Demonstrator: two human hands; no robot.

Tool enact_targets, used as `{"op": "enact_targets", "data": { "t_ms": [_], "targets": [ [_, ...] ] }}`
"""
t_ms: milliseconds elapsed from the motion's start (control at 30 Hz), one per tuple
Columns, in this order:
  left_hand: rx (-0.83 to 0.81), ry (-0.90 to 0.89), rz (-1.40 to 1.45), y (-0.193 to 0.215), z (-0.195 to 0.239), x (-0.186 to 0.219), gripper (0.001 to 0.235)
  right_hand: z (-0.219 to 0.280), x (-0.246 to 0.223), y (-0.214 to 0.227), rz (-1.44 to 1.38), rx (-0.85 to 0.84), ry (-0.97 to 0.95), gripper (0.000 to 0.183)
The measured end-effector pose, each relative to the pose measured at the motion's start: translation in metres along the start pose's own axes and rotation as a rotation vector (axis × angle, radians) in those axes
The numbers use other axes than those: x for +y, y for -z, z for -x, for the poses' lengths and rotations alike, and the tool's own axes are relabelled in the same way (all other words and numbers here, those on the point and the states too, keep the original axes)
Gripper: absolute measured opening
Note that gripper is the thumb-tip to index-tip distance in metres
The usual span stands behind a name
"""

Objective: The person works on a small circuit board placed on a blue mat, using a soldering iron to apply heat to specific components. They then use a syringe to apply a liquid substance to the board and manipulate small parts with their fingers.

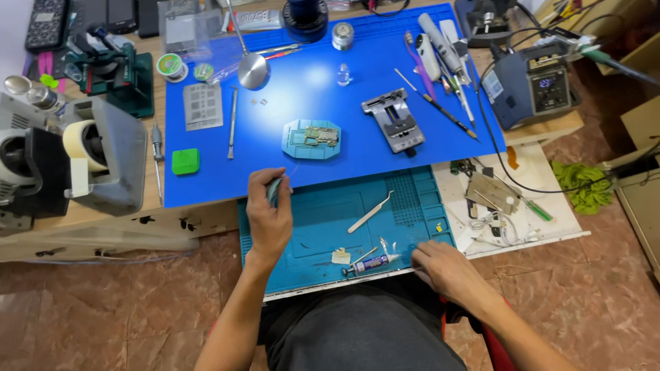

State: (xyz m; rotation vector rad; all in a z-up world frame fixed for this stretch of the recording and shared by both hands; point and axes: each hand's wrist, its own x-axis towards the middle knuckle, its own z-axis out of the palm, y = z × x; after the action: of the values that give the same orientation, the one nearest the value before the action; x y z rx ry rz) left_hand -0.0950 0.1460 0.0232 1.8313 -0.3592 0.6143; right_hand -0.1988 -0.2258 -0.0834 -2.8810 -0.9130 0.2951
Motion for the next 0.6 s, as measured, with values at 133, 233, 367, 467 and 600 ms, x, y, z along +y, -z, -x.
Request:
{"op": "enact_targets", "data": {
  "t_ms": [133,233,367,467,600],
  "targets": [
    [-0.002,0.109,-0.03,-0.005,-0.002,-0.008,0.023,0.001,-0.013,0.041,-0.201,0.102,0.086,0.017],
    [0.011,0.118,-0.045,-0.007,-0.009,-0.015,0.021,-0.007,-0.004,0.04,-0.191,0.104,0.111,0.01],
    [0.004,0.129,-0.053,-0.01,-0.018,-0.027,0.022,-0.031,0.006,0.043,-0.186,0.193,0.125,0.011],
    [0.022,0.096,-0.052,-0.014,-0.028,-0.038,0.017,-0.05,0.016,0.048,-0.193,0.207,0.122,0.012],
    [0.002,0.084,0.002,-0.021,-0.041,-0.062,0.015,-0.068,0.026,0.057,-0.228,0.176,0.097,0.012]
  ]
}}
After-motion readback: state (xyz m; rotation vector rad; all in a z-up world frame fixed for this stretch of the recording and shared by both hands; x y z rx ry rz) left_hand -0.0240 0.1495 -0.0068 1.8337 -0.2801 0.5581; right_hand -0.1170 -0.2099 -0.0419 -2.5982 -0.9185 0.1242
